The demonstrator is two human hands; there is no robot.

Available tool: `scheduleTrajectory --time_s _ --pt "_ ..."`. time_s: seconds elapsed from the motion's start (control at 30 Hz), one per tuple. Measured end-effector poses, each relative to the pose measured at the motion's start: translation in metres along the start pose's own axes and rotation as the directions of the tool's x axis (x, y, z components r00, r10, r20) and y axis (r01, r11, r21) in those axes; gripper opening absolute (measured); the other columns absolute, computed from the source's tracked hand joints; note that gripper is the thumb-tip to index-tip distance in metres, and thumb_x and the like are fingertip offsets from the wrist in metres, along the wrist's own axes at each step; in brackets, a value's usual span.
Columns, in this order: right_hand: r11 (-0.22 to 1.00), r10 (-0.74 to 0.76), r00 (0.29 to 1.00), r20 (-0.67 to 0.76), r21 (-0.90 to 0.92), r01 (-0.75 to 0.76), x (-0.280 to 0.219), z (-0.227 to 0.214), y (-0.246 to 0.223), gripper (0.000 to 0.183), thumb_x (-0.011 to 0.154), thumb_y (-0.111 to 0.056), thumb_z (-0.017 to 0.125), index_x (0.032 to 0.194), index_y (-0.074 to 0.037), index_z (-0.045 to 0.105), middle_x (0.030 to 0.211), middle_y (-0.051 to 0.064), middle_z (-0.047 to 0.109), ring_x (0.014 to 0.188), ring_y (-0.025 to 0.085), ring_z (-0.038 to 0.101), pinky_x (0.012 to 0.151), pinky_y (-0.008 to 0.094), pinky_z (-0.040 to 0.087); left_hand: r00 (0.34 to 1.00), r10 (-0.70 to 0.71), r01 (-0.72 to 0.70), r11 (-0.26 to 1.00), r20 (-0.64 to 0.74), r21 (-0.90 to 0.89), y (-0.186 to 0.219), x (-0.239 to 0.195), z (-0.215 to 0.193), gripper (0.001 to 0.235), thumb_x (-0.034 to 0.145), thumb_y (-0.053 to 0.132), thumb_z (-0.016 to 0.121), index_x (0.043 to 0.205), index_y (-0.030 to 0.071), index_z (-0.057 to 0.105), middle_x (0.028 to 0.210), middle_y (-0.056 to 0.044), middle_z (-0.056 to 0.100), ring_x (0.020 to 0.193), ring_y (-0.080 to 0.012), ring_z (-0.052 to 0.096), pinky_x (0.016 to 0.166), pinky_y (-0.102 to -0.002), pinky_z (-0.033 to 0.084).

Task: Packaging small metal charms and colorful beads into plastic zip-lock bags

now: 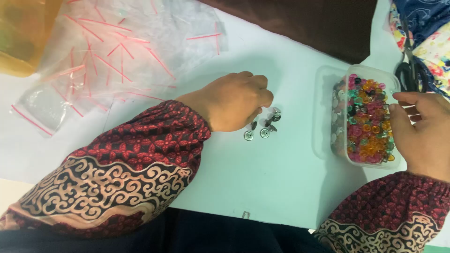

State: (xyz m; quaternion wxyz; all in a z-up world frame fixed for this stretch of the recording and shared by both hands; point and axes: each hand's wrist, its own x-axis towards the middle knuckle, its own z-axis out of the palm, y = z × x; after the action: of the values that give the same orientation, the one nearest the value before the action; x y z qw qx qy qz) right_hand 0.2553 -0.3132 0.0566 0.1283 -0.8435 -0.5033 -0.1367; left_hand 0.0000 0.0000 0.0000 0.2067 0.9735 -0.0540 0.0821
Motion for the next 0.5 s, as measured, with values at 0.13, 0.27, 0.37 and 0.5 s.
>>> scheduleTrajectory --time_s 0.13,0.27,0.37,0.5 --pt "0.997 0.060 0.998 0.010 0.042 -0.060 -0.008 0.002 0.024 0.019 0.116 0.005 0.072 0.134 0.007 0.079 0.121 0.020 0.068 0.088 0.027 0.062 0.082 0.038 0.051 1.000 0.012 -0.012 1.000 0.010 0.001 0.000 -0.001 -0.002 0.017 0.095 0.021 0.062 0.108 0.017 0.071 0.104 -0.006 0.062 0.088 -0.0345 0.060 0.077 -0.048 0.051" --pt "0.995 0.043 0.994 0.098 0.083 -0.052 0.003 -0.008 -0.007 0.025 0.107 0.004 0.063 0.127 0.003 0.077 0.117 0.019 0.070 0.106 0.034 0.064 0.091 0.043 0.049 1.000 0.002 -0.001 1.000 0.014 -0.018 0.002 -0.003 -0.007 0.017 0.094 0.023 0.064 0.108 0.016 0.072 0.102 -0.005 0.061 0.088 -0.0332 0.062 0.077 -0.046 0.052" --pt "0.997 0.060 0.981 0.186 0.045 -0.070 0.009 -0.010 -0.027 0.031 0.103 0.001 0.056 0.126 0.000 0.076 0.119 0.018 0.072 0.109 0.036 0.065 0.094 0.046 0.049 0.999 -0.016 0.017 1.000 0.045 -0.020 0.005 -0.003 -0.012 0.022 0.094 0.023 0.064 0.113 0.016 0.071 0.105 -0.005 0.062 0.092 -0.0331 0.062 0.080 -0.046 0.052" --pt "0.973 0.120 0.926 0.357 0.142 -0.181 0.015 -0.011 -0.043 0.039 0.101 -0.003 0.044 0.131 -0.003 0.069 0.128 0.017 0.065 0.119 0.034 0.059 0.102 0.046 0.046 0.993 -0.067 0.070 0.997 0.092 -0.027 0.009 -0.003 -0.018 0.024 0.095 0.025 0.061 0.115 0.017 0.072 0.106 -0.005 0.061 0.095 -0.0336 0.060 0.084 -0.046 0.050"
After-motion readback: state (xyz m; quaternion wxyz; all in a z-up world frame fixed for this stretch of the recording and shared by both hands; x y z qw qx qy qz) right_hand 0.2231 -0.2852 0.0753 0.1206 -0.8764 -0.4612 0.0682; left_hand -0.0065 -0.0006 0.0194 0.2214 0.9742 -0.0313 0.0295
